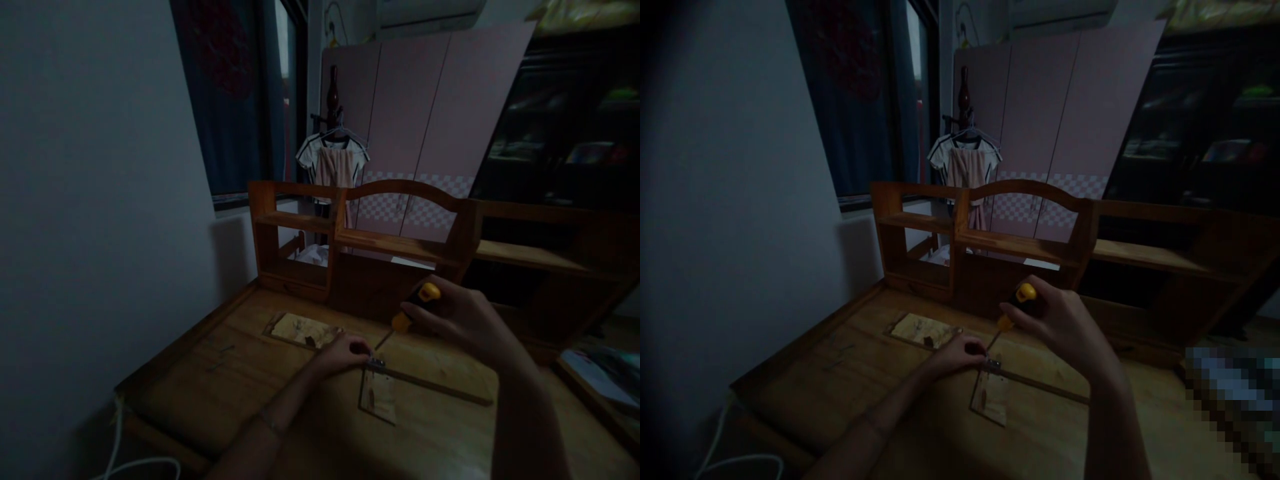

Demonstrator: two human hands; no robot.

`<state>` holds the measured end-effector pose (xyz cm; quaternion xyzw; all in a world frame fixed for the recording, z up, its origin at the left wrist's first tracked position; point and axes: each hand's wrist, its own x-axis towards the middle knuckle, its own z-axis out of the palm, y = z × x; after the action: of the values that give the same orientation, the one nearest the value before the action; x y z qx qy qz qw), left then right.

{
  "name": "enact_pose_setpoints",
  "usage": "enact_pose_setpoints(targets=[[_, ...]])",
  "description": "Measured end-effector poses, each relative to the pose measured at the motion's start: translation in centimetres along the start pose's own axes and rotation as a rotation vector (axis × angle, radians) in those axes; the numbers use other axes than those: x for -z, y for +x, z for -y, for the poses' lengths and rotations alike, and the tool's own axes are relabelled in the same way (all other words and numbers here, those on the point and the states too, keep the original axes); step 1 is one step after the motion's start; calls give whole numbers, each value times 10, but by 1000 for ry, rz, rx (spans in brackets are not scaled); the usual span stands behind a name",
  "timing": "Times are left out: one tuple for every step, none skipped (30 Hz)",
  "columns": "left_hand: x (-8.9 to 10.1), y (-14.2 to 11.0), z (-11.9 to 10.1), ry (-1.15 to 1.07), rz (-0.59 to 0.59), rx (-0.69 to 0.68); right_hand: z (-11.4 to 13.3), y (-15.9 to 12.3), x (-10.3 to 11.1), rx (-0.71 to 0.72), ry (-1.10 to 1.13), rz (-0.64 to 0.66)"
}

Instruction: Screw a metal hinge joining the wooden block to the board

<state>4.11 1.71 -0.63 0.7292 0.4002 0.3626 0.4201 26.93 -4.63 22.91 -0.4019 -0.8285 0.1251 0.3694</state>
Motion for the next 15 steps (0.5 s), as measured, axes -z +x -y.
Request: enact_pose_setpoints(targets=[[0, 0, 0, 2, 1, 0, -3, -1, -2, 3, -26, 51], [1, 0, -1, 3, 4, -5, -6, -2, -4, 2, -46, 86], [1, 0, -1, 6, 8, -11, -8, -3, -5, -1, -62, 111], [1, 0, -2, 11, 11, -18, -10, -3, -6, 3, -79, 108], [2, 0, -4, 18, 11, -24, -12, -3, -6, 8, -99, 101], [2, 0, -5, 26, 10, -27, -13, -3, -6, 13, -120, 97], [2, 0, -6, 36, 8, -28, -14, -3, -6, 17, -138, 96], [2, 0, -6, 47, 7, -24, -15, -4, -5, 21, -154, 99], [2, 1, -7, 59, 5, -21, -15, -4, -5, 25, -170, 103], [2, 1, -7, 72, -1, -20, -15, -3, -5, 29, -188, 106], [2, 1, -7, 90, -6, -21, -16, -3, -6, 34, -207, 105], [2, 1, -6, 108, -13, -23, -16, -2, -7, 39, -227, 102], [3, 1, -6, 124, -21, -25, -17, -1, -9, 45, -246, 96], [3, 1, -5, 141, -24, -25, -17, 0, -10, 50, -263, 90], [3, 2, -4, 156, -23, -23, -18, 1, -12, 55, -277, 86]])
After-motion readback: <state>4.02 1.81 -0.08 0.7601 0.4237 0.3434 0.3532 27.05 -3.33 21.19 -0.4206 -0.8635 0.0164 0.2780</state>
